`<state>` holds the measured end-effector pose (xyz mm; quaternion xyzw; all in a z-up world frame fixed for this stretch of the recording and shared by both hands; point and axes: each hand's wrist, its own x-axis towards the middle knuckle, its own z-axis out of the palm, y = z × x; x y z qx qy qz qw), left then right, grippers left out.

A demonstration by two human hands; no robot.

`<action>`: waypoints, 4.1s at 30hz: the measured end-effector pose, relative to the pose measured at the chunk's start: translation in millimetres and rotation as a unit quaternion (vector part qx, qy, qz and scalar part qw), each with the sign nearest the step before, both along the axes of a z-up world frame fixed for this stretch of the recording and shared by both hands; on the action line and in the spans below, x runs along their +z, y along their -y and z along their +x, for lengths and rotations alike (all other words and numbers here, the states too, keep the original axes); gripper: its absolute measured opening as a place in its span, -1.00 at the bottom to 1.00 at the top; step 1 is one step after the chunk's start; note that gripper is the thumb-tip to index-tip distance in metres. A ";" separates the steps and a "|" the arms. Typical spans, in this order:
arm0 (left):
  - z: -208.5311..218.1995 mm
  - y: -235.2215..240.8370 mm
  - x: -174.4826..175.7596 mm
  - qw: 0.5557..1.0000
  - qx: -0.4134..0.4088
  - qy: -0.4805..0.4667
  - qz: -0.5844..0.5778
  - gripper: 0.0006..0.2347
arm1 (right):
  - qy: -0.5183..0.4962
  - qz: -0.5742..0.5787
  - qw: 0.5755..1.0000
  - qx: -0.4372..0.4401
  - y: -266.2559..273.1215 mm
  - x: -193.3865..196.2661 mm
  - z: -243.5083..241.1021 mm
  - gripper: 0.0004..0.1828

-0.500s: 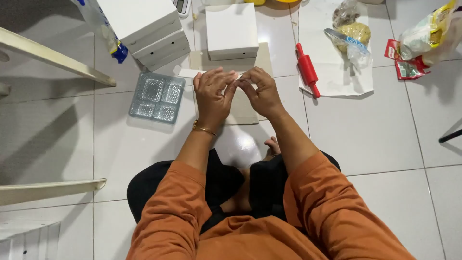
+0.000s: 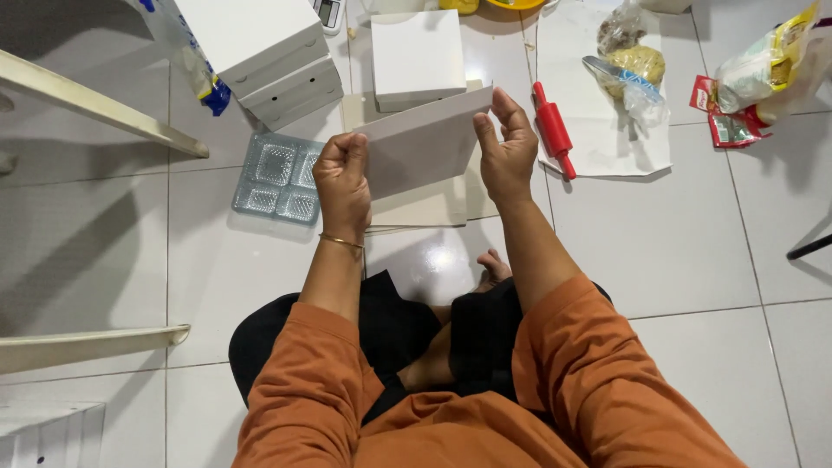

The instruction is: The person assembles a white cardboard box by folding and tucking the flaps into place. They then pick up a flat cardboard sheet, fold it, and place it inside the assembled box.

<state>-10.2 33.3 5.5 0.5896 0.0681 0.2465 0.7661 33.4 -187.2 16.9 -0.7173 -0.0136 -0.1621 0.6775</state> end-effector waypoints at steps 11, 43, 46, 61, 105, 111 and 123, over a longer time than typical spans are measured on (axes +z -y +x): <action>-24.0 -19.7 -4.8 0.992 -0.017 -0.019 0.125 -0.91 | 0.055 0.096 0.991 0.071 9.1 -21.6 14.0 -0.87; -38.4 13.0 -12.7 0.918 -0.222 -0.047 -0.325 -0.63 | 0.338 -0.284 0.893 0.094 -64.8 -43.9 -39.7 -0.34; -36.6 11.7 -6.1 0.923 -0.240 -0.032 -0.299 -0.62 | 0.350 -0.279 0.887 0.111 -63.2 -45.5 -39.0 -0.63; -12.4 3.4 -16.1 0.964 -0.150 -0.113 -0.189 -0.85 | 0.371 -0.249 0.889 0.096 -56.4 -21.2 -32.8 -0.91; -19.3 4.8 -50.5 0.946 -0.203 -0.201 0.152 -0.77 | -0.208 -0.020 0.971 0.118 -66.3 -47.9 -40.2 -0.79; -13.4 7.6 -65.9 0.931 -0.150 -0.313 0.113 -0.78 | -0.205 -0.132 0.961 0.132 -62.8 -53.1 -32.7 -0.78; -7.3 10.3 -78.2 0.920 -0.211 -0.296 -0.149 -0.88 | -0.087 -0.293 0.937 0.165 -56.1 -62.0 -21.5 -0.85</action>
